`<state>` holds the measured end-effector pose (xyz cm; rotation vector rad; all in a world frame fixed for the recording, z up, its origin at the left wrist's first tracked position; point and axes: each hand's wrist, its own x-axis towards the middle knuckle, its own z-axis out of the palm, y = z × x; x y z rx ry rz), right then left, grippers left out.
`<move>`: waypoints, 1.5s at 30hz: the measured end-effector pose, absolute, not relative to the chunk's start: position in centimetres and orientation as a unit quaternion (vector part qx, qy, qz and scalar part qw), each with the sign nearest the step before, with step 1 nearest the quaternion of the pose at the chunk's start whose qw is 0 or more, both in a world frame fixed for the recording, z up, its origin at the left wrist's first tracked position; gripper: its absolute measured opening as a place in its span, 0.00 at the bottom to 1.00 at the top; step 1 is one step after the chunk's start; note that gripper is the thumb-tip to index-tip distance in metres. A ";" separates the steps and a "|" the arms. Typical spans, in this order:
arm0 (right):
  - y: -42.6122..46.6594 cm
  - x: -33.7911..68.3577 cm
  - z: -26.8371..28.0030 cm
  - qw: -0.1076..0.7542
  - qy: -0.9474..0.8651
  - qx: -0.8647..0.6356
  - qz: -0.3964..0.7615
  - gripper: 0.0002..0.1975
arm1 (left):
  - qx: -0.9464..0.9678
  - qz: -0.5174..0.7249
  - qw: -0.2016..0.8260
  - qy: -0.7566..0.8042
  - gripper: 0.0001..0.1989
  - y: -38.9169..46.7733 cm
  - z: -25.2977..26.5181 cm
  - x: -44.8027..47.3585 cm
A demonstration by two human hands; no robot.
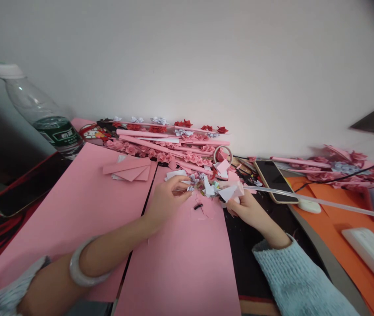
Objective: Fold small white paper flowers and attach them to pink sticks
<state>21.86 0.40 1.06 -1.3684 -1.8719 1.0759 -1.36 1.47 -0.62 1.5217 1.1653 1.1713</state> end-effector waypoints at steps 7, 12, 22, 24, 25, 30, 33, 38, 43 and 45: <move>0.3 22.0 1.4 0.306 -0.686 -0.496 0.437 0.04 | 0.603 0.460 0.438 0.482 0.15 1.5 -0.7 -1.4; 0.5 22.1 1.1 0.318 -0.656 -0.482 0.486 0.04 | 0.595 0.468 0.454 0.470 0.11 1.6 -0.7 -1.4; 0.9 22.3 0.8 0.372 -0.628 -0.491 0.476 0.11 | 0.611 0.470 0.451 0.450 0.06 1.4 -0.3 -1.3; 0.9 22.3 0.8 0.378 -0.622 -0.489 0.481 0.11 | 0.611 0.472 0.453 0.446 0.06 1.4 -0.3 -1.3; 0.8 22.3 0.8 0.380 -0.618 -0.487 0.486 0.11 | 0.609 0.474 0.455 0.445 0.06 1.4 -0.3 -1.3; 0.6 22.2 1.2 0.367 -0.608 -0.459 0.534 0.13 | 0.594 0.481 0.463 0.450 0.06 1.4 -0.4 -1.3; 0.6 22.3 1.3 0.359 -0.615 -0.447 0.542 0.13 | 0.572 0.494 0.472 0.453 0.07 1.5 -0.5 -1.4; 0.6 22.5 1.1 0.331 -0.625 -0.460 0.537 0.11 | 0.537 0.511 0.503 0.444 0.08 1.6 -0.1 -1.6; 0.4 22.1 1.5 0.324 -0.636 -0.461 0.527 0.11 | 0.522 0.522 0.512 0.439 0.08 1.6 0.1 -1.4; 0.3 22.0 1.7 0.328 -0.636 -0.462 0.524 0.11 | 0.518 0.527 0.517 0.432 0.08 1.5 0.0 -1.4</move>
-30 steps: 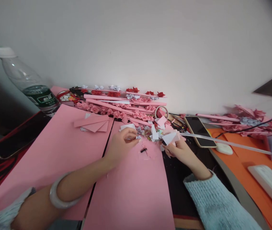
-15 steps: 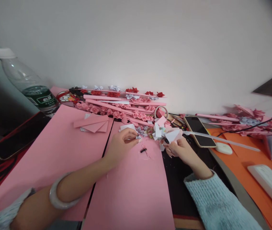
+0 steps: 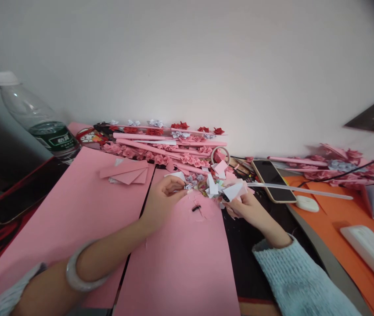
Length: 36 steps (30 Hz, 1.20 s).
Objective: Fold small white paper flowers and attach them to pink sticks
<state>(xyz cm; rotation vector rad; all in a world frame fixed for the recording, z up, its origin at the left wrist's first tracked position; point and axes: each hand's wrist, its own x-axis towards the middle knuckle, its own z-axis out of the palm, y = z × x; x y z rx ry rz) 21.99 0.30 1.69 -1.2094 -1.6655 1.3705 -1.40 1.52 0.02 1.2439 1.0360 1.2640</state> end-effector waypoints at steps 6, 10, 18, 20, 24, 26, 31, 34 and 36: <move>0.3 22.3 1.1 0.331 -0.639 -0.461 0.520 0.08 | 0.536 0.525 0.502 0.431 0.07 1.4 -0.3 -1.5; 0.3 22.4 0.8 0.332 -0.636 -0.470 0.515 0.04 | 0.543 0.520 0.493 0.438 0.07 1.4 -0.3 -1.5; 0.3 22.2 0.9 0.336 -0.642 -0.474 0.500 0.11 | 0.532 0.523 0.507 0.431 0.07 1.5 -0.4 -1.4; 0.2 22.1 1.0 0.337 -0.644 -0.476 0.495 0.11 | 0.530 0.523 0.509 0.431 0.07 1.4 -0.4 -1.4; 0.2 22.1 1.0 0.342 -0.646 -0.474 0.491 0.12 | 0.533 0.518 0.508 0.435 0.08 1.4 -0.3 -1.4; 0.2 22.1 0.9 0.343 -0.647 -0.475 0.488 0.13 | 0.534 0.517 0.508 0.436 0.08 1.4 -0.3 -1.5; 0.1 22.1 1.0 0.338 -0.653 -0.482 0.475 0.11 | 0.524 0.523 0.513 0.434 0.08 1.4 -0.3 -1.4; 0.1 22.0 1.2 0.339 -0.654 -0.487 0.470 0.09 | 0.524 0.523 0.518 0.429 0.07 1.4 -0.3 -1.4; 0.0 21.9 1.3 0.337 -0.655 -0.492 0.464 0.07 | 0.525 0.524 0.517 0.427 0.07 1.4 -0.3 -1.4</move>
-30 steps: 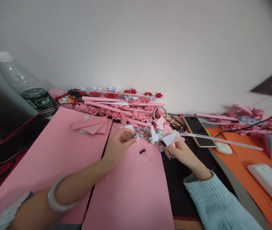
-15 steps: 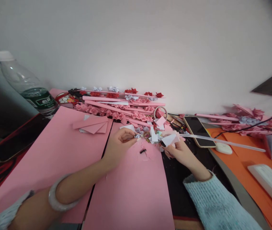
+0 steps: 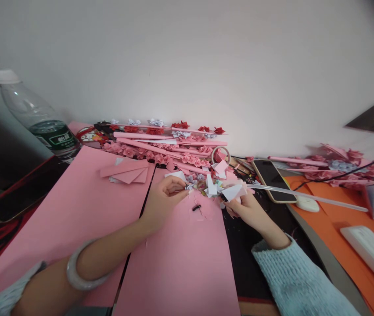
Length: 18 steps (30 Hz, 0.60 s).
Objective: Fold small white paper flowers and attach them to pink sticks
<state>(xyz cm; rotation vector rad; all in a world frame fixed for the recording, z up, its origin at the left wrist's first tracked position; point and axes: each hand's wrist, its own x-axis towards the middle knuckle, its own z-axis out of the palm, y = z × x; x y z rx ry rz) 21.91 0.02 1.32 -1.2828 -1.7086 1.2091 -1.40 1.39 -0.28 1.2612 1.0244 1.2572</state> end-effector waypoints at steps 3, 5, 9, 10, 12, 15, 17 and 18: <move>0.0 21.8 1.4 0.336 -0.659 -0.494 0.456 0.05 | 0.527 0.526 0.516 0.425 0.07 1.4 -0.3 -1.4; 0.0 21.8 1.4 0.337 -0.662 -0.493 0.454 0.06 | 0.527 0.526 0.515 0.425 0.07 1.4 -0.4 -1.4; 0.1 21.8 1.4 0.335 -0.667 -0.489 0.452 0.06 | 0.529 0.524 0.514 0.427 0.07 1.4 -0.4 -1.4; 0.1 21.8 1.4 0.335 -0.667 -0.488 0.453 0.06 | 0.529 0.524 0.513 0.428 0.07 1.4 -0.4 -1.4; 0.1 21.8 1.5 0.335 -0.668 -0.488 0.451 0.06 | 0.527 0.525 0.511 0.430 0.07 1.4 -0.4 -1.4; 0.1 21.8 1.5 0.332 -0.673 -0.491 0.443 0.04 | 0.524 0.526 0.515 0.428 0.07 1.4 -0.4 -1.3; 0.1 21.8 1.5 0.333 -0.674 -0.492 0.439 0.03 | 0.523 0.527 0.518 0.425 0.07 1.4 -0.4 -1.3; 0.1 21.8 1.5 0.332 -0.675 -0.492 0.438 0.03 | 0.522 0.527 0.518 0.425 0.07 1.4 -0.4 -1.3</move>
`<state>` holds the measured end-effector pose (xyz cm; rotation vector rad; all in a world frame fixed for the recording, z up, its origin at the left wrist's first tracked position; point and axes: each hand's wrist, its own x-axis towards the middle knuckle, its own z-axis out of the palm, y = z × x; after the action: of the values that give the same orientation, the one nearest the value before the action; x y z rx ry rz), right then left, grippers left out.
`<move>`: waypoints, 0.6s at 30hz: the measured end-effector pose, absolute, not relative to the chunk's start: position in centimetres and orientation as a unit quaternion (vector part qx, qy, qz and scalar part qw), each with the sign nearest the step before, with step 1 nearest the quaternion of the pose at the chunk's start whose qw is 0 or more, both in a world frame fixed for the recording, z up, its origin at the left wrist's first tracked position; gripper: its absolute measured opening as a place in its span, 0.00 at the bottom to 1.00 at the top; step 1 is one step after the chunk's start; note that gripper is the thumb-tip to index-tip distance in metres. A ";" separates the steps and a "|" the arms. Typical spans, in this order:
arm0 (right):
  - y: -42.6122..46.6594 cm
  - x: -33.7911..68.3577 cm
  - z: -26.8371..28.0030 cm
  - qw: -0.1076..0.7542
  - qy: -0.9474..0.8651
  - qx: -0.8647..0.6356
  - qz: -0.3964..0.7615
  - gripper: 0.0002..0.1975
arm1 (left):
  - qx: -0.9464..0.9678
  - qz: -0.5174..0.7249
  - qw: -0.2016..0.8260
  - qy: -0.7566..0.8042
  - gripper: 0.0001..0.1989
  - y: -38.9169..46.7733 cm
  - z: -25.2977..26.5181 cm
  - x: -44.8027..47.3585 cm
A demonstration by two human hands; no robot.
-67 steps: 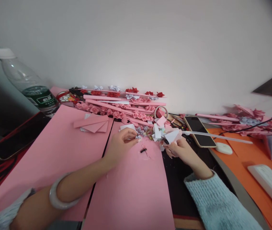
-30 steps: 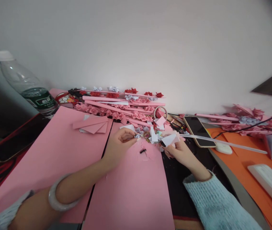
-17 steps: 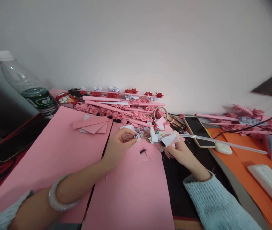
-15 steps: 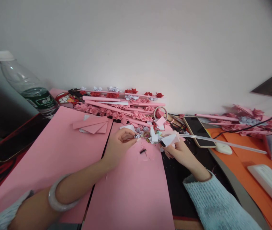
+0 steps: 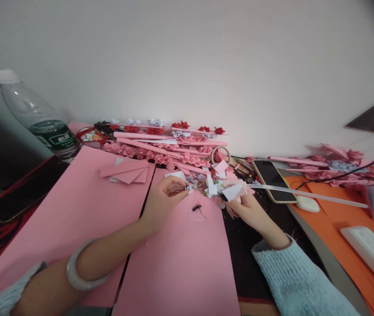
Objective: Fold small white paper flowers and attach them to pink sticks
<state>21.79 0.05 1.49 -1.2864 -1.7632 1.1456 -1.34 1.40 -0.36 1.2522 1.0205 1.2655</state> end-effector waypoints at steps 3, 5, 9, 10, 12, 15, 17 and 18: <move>0.1 21.8 1.5 0.327 -0.679 -0.490 0.438 0.05 | 0.520 0.528 0.518 0.426 0.07 1.4 -0.3 -1.4; 0.1 21.8 1.5 0.325 -0.681 -0.490 0.437 0.05 | 0.519 0.528 0.522 0.423 0.07 1.4 -0.3 -1.4; 0.1 21.8 1.6 0.329 -0.678 -0.493 0.435 0.02 | 0.519 0.529 0.526 0.418 0.07 1.4 -0.3 -1.4; 0.1 21.8 1.6 0.329 -0.677 -0.493 0.435 0.02 | 0.519 0.530 0.525 0.418 0.07 1.4 -0.4 -1.4; 0.1 21.8 1.5 0.327 -0.677 -0.496 0.435 0.02 | 0.519 0.531 0.523 0.419 0.07 1.4 -0.4 -1.4; 0.1 21.8 1.5 0.323 -0.677 -0.500 0.432 0.02 | 0.521 0.530 0.522 0.420 0.07 1.4 -0.3 -1.4; 0.1 21.8 1.5 0.322 -0.678 -0.502 0.430 0.02 | 0.520 0.529 0.522 0.420 0.07 1.4 -0.3 -1.4; 0.1 21.8 1.5 0.321 -0.679 -0.502 0.429 0.02 | 0.520 0.529 0.522 0.421 0.07 1.4 -0.3 -1.4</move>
<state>21.82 0.06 1.52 -1.3193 -1.7829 1.1274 -1.36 1.41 -0.31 1.2451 1.0080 1.2666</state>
